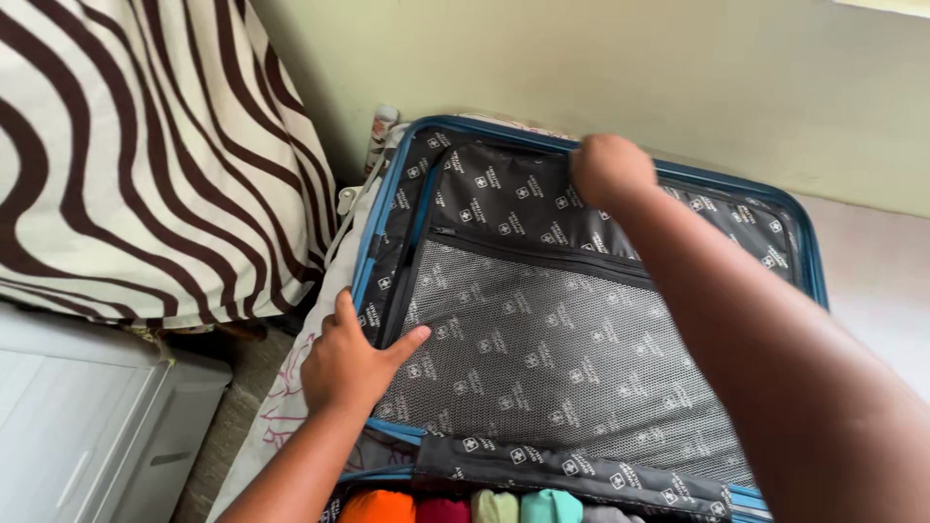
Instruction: The person folds various items of clothing and places them into a blue suitcase on a bed, then fastens the internal straps, zips the internal compartment, and finally zips the outer suitcase closed.
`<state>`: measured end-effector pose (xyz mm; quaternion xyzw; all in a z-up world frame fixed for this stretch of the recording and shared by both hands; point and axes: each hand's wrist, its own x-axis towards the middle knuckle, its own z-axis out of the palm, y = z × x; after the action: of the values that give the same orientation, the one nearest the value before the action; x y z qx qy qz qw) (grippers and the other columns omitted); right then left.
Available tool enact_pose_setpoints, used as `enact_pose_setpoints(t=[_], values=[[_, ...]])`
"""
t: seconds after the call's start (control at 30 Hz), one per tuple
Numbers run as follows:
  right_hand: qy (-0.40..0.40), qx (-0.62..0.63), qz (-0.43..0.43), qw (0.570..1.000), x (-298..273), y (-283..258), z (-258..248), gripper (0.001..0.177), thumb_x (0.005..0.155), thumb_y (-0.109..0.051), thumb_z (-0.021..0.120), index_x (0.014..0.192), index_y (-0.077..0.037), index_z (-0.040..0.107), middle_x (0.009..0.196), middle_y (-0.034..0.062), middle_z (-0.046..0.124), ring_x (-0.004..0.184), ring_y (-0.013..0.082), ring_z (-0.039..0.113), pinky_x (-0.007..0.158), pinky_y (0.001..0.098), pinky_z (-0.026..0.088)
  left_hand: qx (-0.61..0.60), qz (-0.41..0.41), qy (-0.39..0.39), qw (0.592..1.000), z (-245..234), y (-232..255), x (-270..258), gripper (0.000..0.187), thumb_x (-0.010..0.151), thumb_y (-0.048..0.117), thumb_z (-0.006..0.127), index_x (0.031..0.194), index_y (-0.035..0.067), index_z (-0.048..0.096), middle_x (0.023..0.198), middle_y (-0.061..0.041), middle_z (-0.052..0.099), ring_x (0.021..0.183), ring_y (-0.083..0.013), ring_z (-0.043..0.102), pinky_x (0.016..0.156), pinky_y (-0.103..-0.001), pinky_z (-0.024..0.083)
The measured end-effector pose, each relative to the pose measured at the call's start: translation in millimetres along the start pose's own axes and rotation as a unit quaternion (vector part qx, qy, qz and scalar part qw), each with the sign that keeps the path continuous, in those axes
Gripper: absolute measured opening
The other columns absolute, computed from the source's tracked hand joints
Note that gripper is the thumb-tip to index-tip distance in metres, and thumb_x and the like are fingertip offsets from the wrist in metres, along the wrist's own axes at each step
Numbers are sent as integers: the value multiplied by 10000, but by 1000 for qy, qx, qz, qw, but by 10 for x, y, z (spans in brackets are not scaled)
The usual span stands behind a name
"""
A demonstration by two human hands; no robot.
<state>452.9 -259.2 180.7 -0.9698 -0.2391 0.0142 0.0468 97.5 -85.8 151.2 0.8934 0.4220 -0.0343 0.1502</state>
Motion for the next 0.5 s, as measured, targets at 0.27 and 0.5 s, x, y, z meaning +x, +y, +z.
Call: enact_pose_setpoints(t=[0.27, 0.5], values=[[27, -19, -105, 994, 13, -1225, 128, 336, 1071, -298, 492, 1128, -35, 694, 1193, 186, 686, 1111, 389, 667, 901, 505, 538, -33, 35, 37, 998, 9, -79, 2, 1215, 582, 920, 677, 1414, 74, 414, 1077, -174, 665, 886, -346, 721, 694, -437, 601], [-8, -99, -214, 972, -61, -1832, 186, 281, 900, -103, 611, 1165, -29, 674, 1253, 178, 642, 1087, 352, 682, 860, 470, 561, -76, 33, 23, 996, -38, -108, -8, 1249, 534, 885, 707, 1425, 64, 404, 1131, -179, 646, 902, -347, 721, 711, -442, 599]])
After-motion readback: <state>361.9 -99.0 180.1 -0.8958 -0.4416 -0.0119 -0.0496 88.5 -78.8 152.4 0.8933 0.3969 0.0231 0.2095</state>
